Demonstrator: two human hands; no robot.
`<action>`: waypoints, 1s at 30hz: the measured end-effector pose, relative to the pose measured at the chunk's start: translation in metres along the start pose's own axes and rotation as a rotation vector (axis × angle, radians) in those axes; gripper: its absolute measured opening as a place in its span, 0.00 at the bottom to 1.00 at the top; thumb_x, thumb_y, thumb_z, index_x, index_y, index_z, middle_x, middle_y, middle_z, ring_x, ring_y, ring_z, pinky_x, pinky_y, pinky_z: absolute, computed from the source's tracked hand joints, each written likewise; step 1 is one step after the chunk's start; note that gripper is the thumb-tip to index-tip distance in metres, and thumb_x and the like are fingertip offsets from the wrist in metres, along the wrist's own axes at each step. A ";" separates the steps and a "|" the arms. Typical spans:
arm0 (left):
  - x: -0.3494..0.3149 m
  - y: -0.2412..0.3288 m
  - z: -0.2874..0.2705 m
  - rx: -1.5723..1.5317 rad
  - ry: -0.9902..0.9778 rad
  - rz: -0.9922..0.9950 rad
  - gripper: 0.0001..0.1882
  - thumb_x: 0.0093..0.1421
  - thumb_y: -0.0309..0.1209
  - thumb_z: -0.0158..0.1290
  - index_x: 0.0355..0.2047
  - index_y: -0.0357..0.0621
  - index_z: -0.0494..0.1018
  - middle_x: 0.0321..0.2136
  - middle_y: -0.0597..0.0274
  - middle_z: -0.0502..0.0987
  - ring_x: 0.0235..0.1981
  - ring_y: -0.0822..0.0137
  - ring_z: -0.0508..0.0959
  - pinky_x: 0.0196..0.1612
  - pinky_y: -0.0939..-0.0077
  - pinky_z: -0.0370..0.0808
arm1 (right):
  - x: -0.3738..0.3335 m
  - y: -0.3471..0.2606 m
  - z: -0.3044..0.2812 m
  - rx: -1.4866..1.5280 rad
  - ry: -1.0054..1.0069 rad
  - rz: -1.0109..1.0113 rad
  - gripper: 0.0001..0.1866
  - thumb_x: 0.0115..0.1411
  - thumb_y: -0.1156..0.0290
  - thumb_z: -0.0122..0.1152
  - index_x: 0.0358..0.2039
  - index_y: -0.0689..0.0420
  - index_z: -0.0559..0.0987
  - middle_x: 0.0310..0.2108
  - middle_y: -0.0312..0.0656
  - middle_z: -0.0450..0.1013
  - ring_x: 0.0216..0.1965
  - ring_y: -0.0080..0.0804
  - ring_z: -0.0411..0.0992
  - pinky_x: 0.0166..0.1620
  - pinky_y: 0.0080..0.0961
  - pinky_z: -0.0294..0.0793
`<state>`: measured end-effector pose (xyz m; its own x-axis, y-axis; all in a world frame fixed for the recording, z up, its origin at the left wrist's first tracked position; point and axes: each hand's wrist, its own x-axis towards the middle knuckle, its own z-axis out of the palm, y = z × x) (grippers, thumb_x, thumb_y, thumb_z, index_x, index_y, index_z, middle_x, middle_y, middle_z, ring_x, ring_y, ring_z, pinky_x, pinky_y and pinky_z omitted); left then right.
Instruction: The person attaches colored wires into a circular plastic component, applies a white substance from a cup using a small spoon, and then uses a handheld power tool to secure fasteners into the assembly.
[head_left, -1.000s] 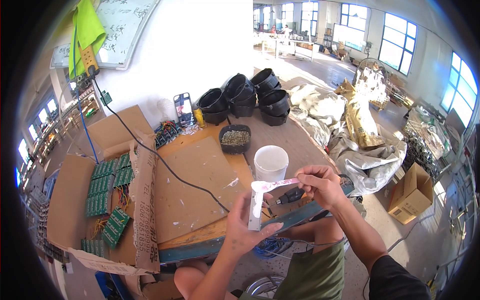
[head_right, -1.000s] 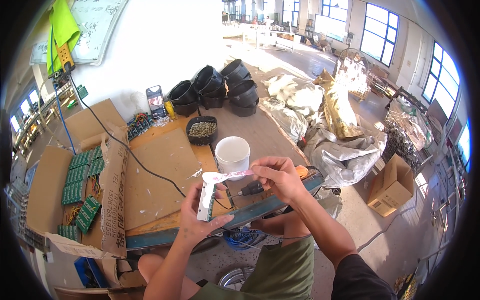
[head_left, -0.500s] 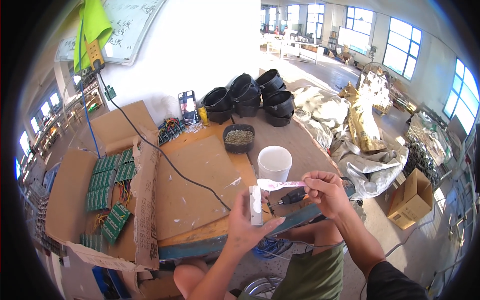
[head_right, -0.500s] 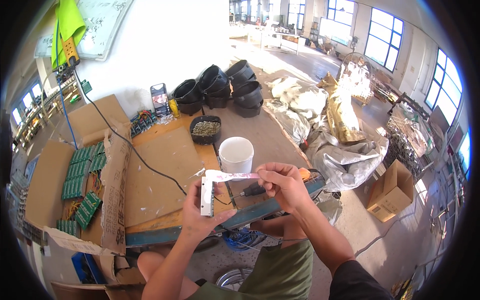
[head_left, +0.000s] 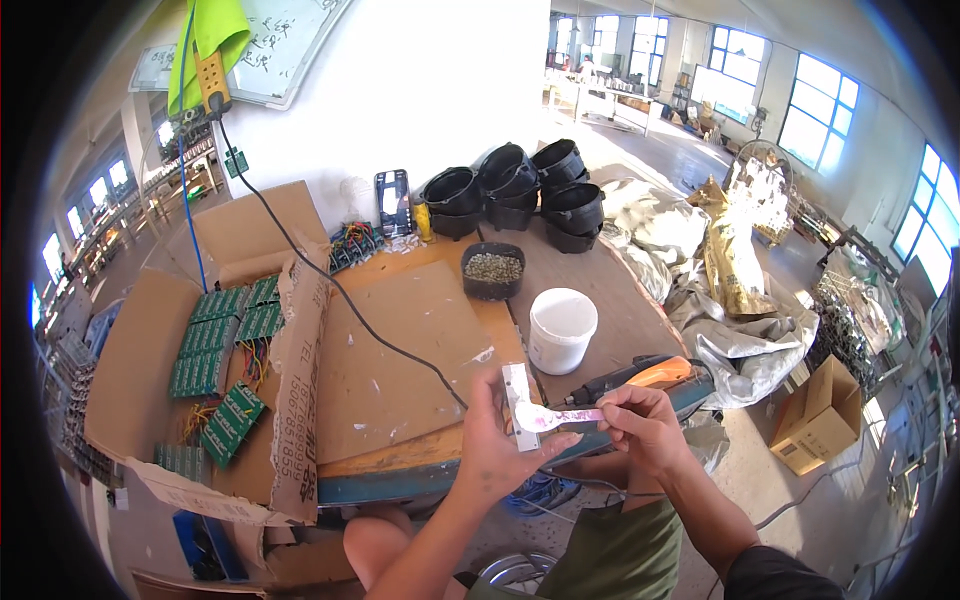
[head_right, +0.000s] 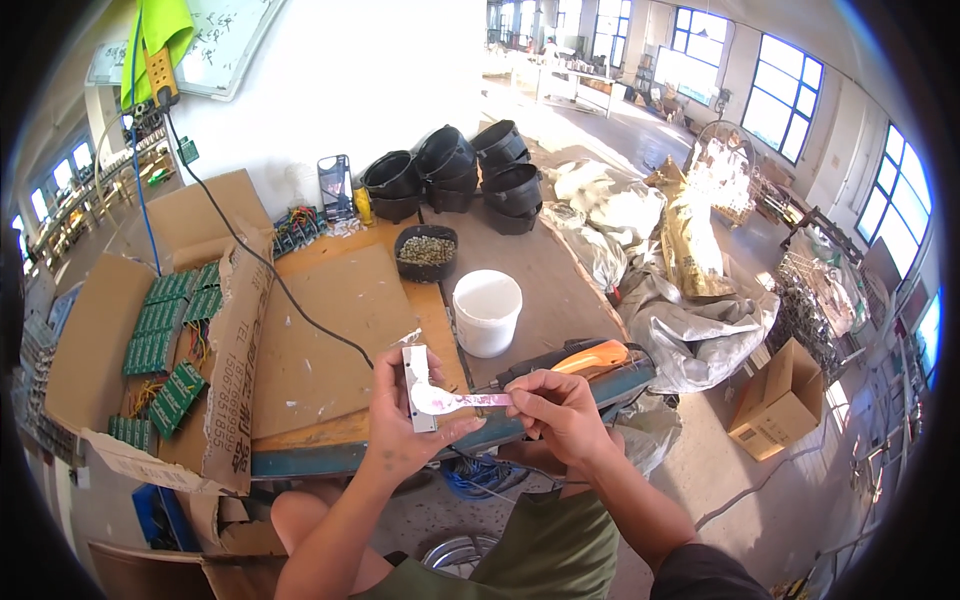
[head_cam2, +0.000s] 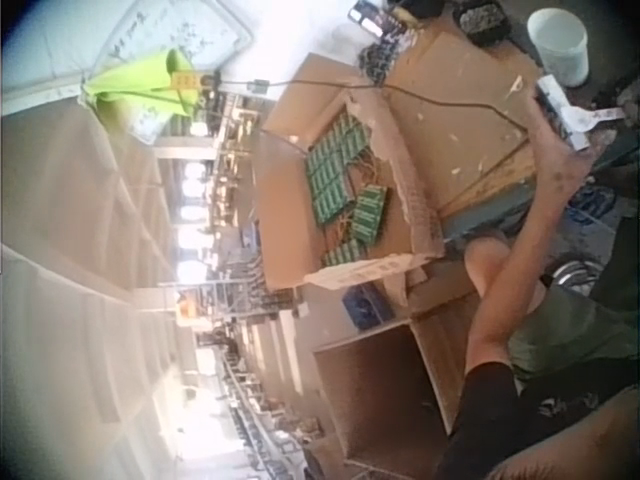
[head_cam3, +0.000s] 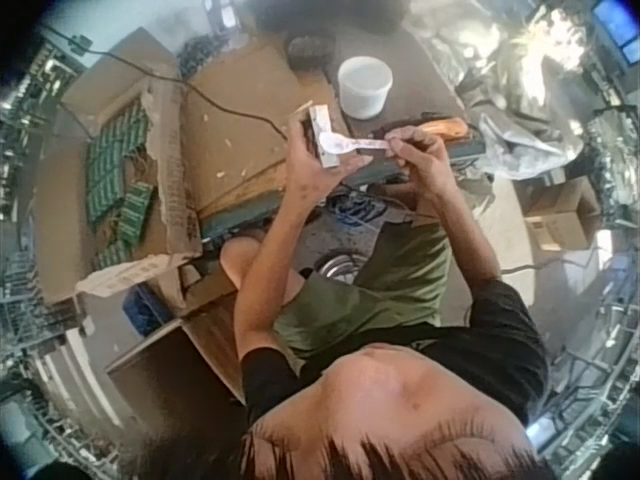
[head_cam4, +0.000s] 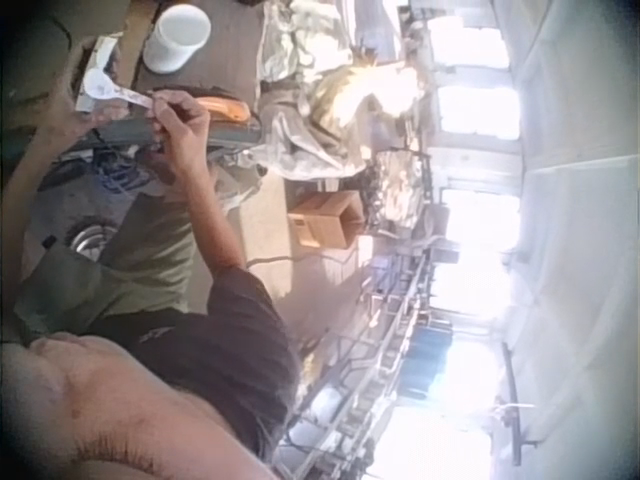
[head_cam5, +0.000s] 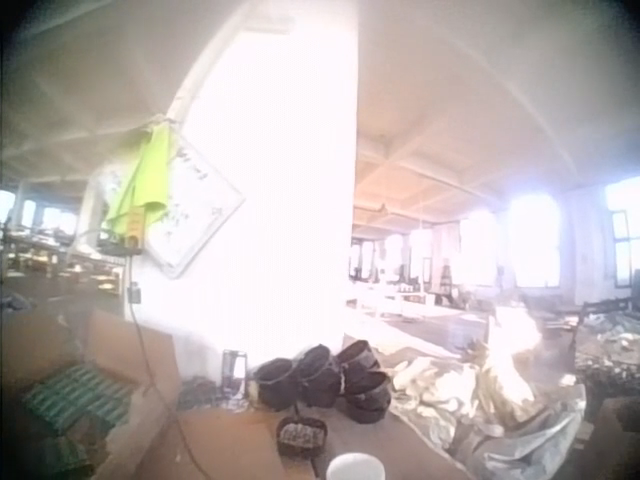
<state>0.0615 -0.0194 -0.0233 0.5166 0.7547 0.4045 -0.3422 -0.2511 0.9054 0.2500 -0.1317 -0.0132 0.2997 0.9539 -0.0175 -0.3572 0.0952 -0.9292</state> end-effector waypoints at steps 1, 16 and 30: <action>-0.001 -0.001 -0.002 0.006 -0.007 -0.005 0.46 0.40 0.24 0.76 0.53 0.38 0.55 0.46 0.55 0.67 0.48 0.69 0.72 0.53 0.73 0.73 | 0.001 -0.001 0.001 -0.002 -0.006 0.010 0.05 0.63 0.76 0.62 0.39 0.62 0.81 0.28 0.37 0.78 0.23 0.16 0.69 0.25 0.13 0.67; -0.001 -0.008 -0.018 0.336 0.005 0.097 0.60 0.30 0.47 0.80 0.54 0.35 0.53 0.46 0.50 0.68 0.49 0.61 0.71 0.53 0.66 0.70 | 0.002 -0.017 -0.002 -0.154 -0.080 0.040 0.04 0.62 0.79 0.62 0.37 0.64 0.81 0.26 0.39 0.77 0.21 0.16 0.68 0.21 0.12 0.63; 0.003 0.005 -0.003 0.137 -0.004 -0.020 0.54 0.36 0.34 0.79 0.56 0.42 0.52 0.41 0.64 0.65 0.43 0.71 0.70 0.48 0.72 0.73 | 0.000 -0.022 -0.005 -0.161 0.024 -0.161 0.08 0.64 0.73 0.62 0.41 0.63 0.82 0.26 0.36 0.78 0.22 0.16 0.72 0.24 0.12 0.73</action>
<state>0.0586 -0.0168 -0.0181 0.5252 0.7581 0.3866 -0.2215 -0.3169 0.9223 0.2625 -0.1354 0.0048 0.3634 0.9227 0.1286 -0.1581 0.1971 -0.9676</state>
